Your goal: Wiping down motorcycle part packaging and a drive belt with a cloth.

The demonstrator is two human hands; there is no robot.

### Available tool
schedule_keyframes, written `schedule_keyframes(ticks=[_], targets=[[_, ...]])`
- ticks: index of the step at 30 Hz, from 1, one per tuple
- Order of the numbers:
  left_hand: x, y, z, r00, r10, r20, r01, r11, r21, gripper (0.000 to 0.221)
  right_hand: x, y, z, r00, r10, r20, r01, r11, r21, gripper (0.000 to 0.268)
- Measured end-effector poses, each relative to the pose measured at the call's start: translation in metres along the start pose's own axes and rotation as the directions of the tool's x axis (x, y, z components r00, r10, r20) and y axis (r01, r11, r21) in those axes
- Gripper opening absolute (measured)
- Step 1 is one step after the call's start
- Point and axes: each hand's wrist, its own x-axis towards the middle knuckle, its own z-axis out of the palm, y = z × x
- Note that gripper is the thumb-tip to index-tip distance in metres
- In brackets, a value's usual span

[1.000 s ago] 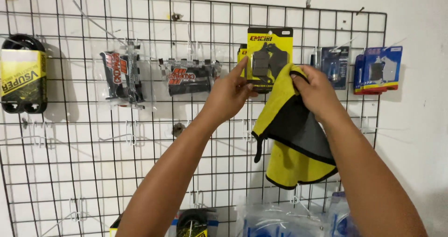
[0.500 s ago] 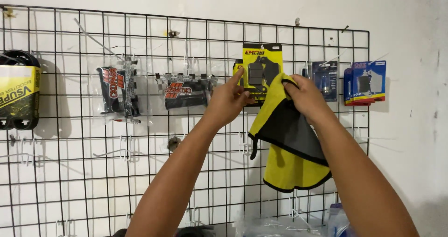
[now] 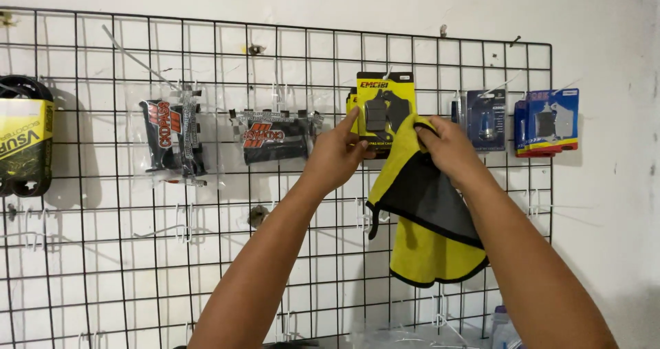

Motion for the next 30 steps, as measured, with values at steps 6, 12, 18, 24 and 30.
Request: schedule_keyframes(ticks=[6,12,18,24,30], targets=[[-0.002,0.001,0.006,0.998,-0.065,0.01,0.065,0.996,0.062,0.068,0.012,0.027,0.01,0.999,0.04,0.011,-0.039,0.995,-0.09,0.016],[0.002,-0.015,0.012,0.998,-0.063,0.007,0.062,0.986,0.153,0.068,0.008,0.033,0.022,0.998,0.057,0.01,-0.055,0.991,-0.125,0.015],[0.003,-0.012,0.013,0.996,-0.094,0.011,0.089,0.971,0.223,0.067,0.016,0.048,0.025,0.999,0.046,0.01,-0.043,0.981,-0.188,0.016],[-0.004,-0.004,0.013,0.995,-0.104,0.001,0.101,0.968,0.231,0.067,0.018,0.065,0.03,0.999,0.034,0.017,-0.03,0.981,-0.191,0.017],[0.002,-0.013,0.016,0.995,-0.098,-0.013,0.098,0.968,0.231,0.069,0.012,0.041,0.027,0.999,0.039,0.017,-0.034,0.976,-0.213,0.018]])
